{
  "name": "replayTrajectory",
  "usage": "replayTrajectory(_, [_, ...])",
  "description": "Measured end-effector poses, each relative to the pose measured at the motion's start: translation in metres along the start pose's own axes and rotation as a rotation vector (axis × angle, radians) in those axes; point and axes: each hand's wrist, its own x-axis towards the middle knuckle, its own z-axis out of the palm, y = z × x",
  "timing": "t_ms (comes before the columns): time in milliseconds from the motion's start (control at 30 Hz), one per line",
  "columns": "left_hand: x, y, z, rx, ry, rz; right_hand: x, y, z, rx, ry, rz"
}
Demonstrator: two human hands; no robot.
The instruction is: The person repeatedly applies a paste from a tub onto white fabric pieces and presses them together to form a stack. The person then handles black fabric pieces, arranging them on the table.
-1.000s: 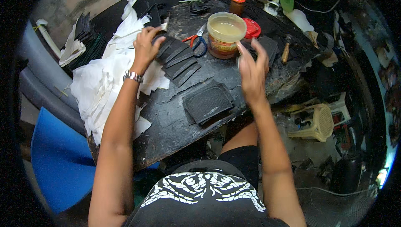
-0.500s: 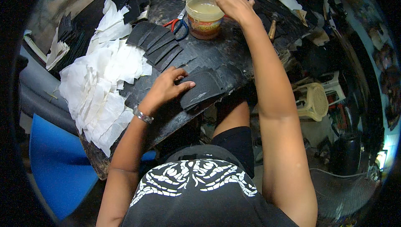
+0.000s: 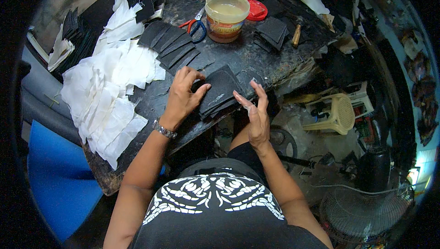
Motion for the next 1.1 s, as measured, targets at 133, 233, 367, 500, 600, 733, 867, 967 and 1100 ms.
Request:
replayTrajectory(133, [0.002, -0.002, -0.002, -0.036, -0.059, -0.028, -0.010, 0.011, 0.003, 0.176, -0.027, 0.123])
replayTrajectory(233, [0.002, -0.005, -0.001, -0.109, -0.103, -0.083, -0.009, 0.019, 0.004, 0.228, -0.064, 0.207])
replayTrajectory(367, [0.001, -0.010, 0.003, -0.186, -0.123, -0.134, -0.005, 0.020, 0.009, 0.021, -0.052, 0.130])
replayTrajectory(500, [0.001, -0.012, 0.003, -0.239, -0.134, -0.178, -0.015, -0.001, 0.020, -0.486, -0.137, -0.071])
replayTrajectory(600, [0.001, -0.011, 0.002, -0.253, -0.170, -0.216, -0.021, -0.020, 0.031, -0.677, -0.287, -0.316])
replayTrajectory(733, [0.003, -0.011, -0.003, -0.328, -0.167, -0.325, 0.035, -0.025, 0.016, -0.369, -0.139, -0.490])
replayTrajectory(867, [0.012, -0.026, -0.023, -0.595, -0.148, -0.473, 0.172, -0.005, -0.003, -0.464, 0.056, -0.436])
replayTrajectory(967, [0.017, -0.046, -0.055, -0.662, -0.125, -0.526, 0.254, 0.006, -0.001, -0.641, 0.011, -0.199])
replayTrajectory(1100, [0.016, -0.069, -0.111, -0.272, -0.313, -0.612, 0.304, 0.007, 0.010, -0.875, -0.340, 0.362])
